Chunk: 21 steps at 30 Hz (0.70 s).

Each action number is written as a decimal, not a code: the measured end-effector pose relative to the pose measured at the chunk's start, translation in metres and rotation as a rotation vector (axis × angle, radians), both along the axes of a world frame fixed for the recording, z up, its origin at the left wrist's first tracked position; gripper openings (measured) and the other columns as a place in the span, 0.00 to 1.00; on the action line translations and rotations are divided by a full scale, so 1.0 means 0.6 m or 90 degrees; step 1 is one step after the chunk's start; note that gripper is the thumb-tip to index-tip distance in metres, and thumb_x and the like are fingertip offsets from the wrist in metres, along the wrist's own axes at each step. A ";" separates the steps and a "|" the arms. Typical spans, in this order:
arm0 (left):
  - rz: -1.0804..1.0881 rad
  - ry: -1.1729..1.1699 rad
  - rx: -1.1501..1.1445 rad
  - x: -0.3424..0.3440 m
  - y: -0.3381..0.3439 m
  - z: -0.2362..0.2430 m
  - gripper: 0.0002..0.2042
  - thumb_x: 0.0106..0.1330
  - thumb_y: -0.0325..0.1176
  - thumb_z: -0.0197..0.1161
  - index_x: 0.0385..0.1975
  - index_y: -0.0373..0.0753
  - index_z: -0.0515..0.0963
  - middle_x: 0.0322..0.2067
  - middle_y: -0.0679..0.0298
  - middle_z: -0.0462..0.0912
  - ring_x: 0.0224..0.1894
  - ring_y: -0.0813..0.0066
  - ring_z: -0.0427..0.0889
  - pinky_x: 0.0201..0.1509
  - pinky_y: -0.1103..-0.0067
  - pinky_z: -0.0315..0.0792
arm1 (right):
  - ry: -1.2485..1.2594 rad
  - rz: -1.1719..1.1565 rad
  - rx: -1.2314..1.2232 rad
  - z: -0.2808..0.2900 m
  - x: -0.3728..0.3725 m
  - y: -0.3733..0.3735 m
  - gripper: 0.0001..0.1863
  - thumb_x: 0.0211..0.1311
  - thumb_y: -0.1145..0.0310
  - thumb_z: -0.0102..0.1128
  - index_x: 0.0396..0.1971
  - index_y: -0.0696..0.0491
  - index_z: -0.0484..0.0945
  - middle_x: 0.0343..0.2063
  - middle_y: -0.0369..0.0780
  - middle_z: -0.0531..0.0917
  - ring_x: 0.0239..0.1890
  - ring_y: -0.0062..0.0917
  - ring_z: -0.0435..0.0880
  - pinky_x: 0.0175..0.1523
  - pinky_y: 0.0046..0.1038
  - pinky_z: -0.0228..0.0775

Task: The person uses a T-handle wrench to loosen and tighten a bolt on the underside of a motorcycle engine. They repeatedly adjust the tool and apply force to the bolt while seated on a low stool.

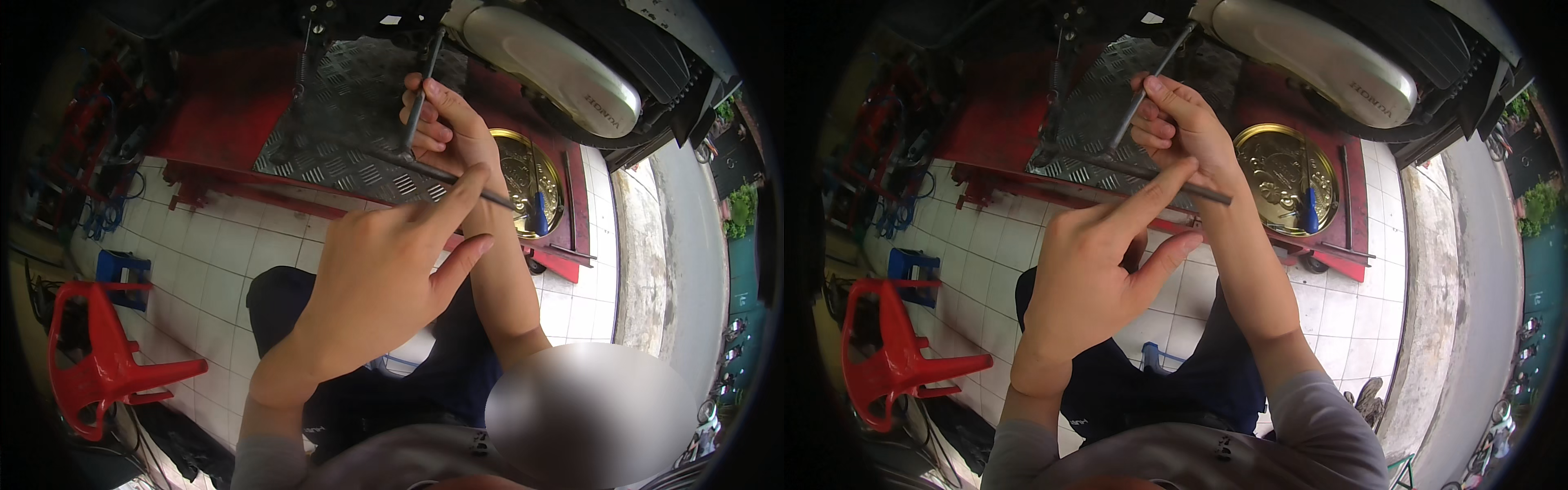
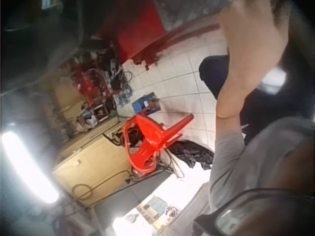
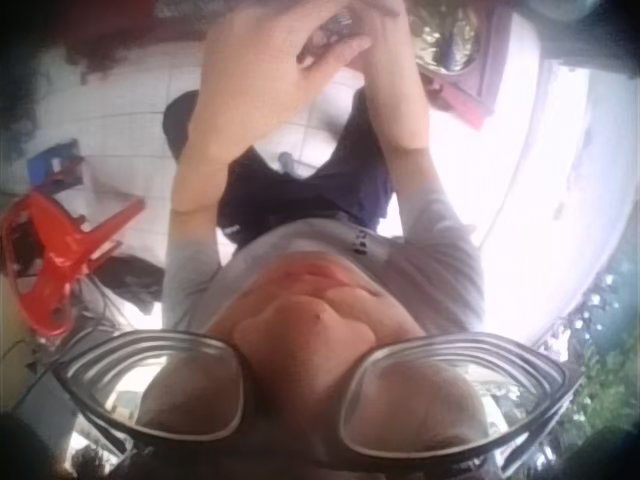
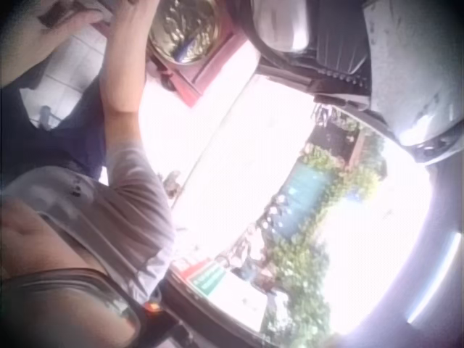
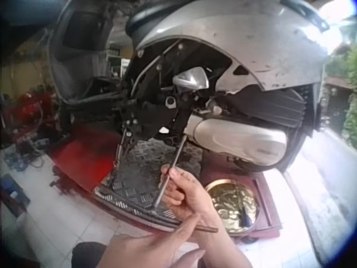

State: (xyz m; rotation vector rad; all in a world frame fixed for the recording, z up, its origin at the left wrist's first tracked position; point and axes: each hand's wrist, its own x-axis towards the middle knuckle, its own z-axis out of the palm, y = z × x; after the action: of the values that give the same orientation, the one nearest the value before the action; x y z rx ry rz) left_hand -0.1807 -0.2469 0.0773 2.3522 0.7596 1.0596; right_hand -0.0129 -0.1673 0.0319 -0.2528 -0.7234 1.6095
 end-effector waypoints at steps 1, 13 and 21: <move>-0.023 0.070 -0.005 -0.008 -0.001 -0.002 0.23 0.57 0.32 0.69 0.53 0.32 0.74 0.11 0.64 0.72 0.11 0.75 0.69 0.17 0.78 0.62 | -0.001 -0.009 -0.002 0.001 0.001 -0.001 0.11 0.66 0.67 0.57 0.39 0.60 0.75 0.19 0.31 0.69 0.16 0.10 0.59 0.21 0.14 0.51; 0.102 0.170 -0.100 -0.023 -0.010 -0.008 0.30 0.55 0.33 0.70 0.58 0.30 0.69 0.12 0.62 0.71 0.13 0.73 0.71 0.20 0.80 0.66 | -0.007 -0.043 -0.016 0.001 0.002 -0.002 0.10 0.67 0.68 0.55 0.41 0.60 0.74 0.19 0.31 0.69 0.17 0.09 0.60 0.21 0.14 0.51; 0.013 0.146 -0.035 -0.023 -0.006 0.000 0.35 0.57 0.39 0.69 0.60 0.26 0.63 0.13 0.58 0.75 0.14 0.63 0.74 0.22 0.74 0.69 | 0.008 -0.073 -0.024 -0.001 0.000 0.000 0.11 0.69 0.70 0.52 0.43 0.62 0.71 0.23 0.30 0.64 0.16 0.07 0.57 0.18 0.12 0.48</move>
State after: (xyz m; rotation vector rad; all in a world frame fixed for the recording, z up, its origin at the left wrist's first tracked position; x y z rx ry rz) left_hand -0.1945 -0.2505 0.0775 2.4502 0.8848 0.7742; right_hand -0.0129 -0.1670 0.0315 -0.3053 -0.6580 1.5155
